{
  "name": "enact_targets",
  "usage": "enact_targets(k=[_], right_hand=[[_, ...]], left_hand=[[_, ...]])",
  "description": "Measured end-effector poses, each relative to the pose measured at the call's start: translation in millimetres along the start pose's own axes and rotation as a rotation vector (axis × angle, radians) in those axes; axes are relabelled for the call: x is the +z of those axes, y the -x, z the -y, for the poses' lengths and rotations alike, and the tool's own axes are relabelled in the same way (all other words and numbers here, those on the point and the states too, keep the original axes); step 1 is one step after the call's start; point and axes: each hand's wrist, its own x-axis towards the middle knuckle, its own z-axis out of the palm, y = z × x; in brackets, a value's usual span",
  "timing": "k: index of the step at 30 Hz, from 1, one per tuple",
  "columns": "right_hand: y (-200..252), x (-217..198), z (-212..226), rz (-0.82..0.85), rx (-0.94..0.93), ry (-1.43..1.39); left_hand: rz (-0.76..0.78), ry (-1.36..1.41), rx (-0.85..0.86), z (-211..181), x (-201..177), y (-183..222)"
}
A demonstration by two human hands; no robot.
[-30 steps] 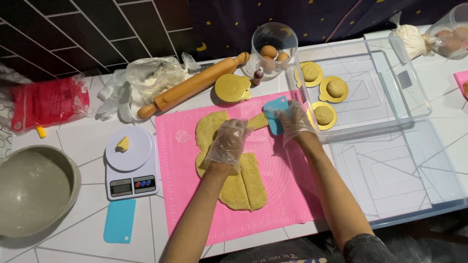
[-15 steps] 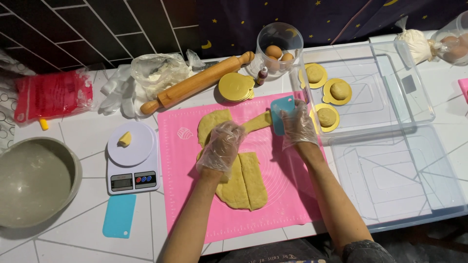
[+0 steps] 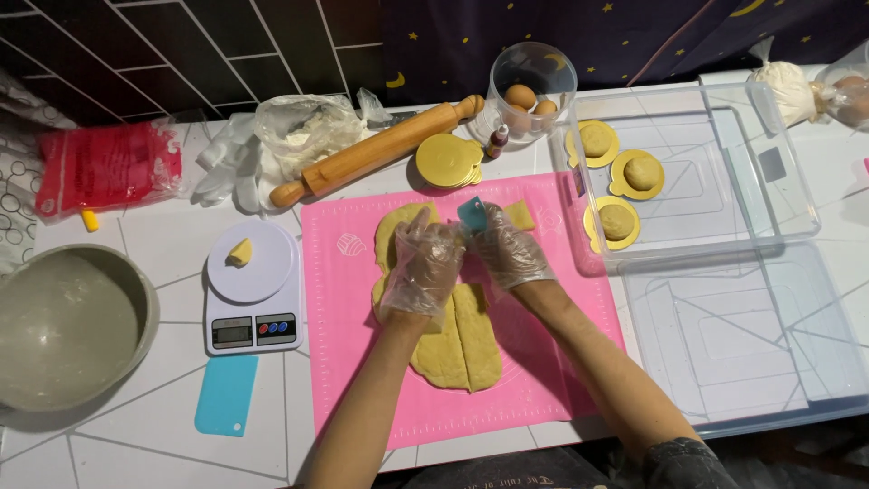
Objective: The person uses a plastic scraper to cut small pieces of dough and then rolls them into balls using their hands before placing them into molds.
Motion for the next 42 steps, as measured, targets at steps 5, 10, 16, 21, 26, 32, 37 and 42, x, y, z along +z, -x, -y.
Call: enact_targets(k=[5,10,16,21,26,32,37,42], right_hand=[[19.2,-31.6,15.6,0.097,0.090,0.169],[33.0,-38.5,32.3,0.019,-0.030,0.330],[31.6,-44.6,63.6,0.123,0.025,0.308],[1.6,-19.8,34.9,0.004,-0.001,0.149],[10.1,-14.4,-12.4,0.032,-0.280,0.749],[33.7,-16.2,-40.3,0.073,-0.404,1.022],[78.0,-50.4,-4.2,0.191,0.090,0.091],[110.2,-76.6,26.5,0.172,0.021,0.005]], left_hand=[[0.002,0.006,-0.056,-12.3,1.4,-4.1],[-0.046,0.008,-0.097,-12.9,2.7,-2.8],[-0.076,0.014,-0.060,5.2,37.2,3.6],[-0.119,0.006,-0.050,6.4,41.0,4.6],[-0.201,0.043,-0.083,22.1,86.8,7.7],[0.010,0.067,-0.095,-5.0,-5.2,-1.8],[0.100,0.078,-0.136,19.8,93.3,15.6],[0.019,0.106,-0.108,-8.8,0.5,-3.2]])
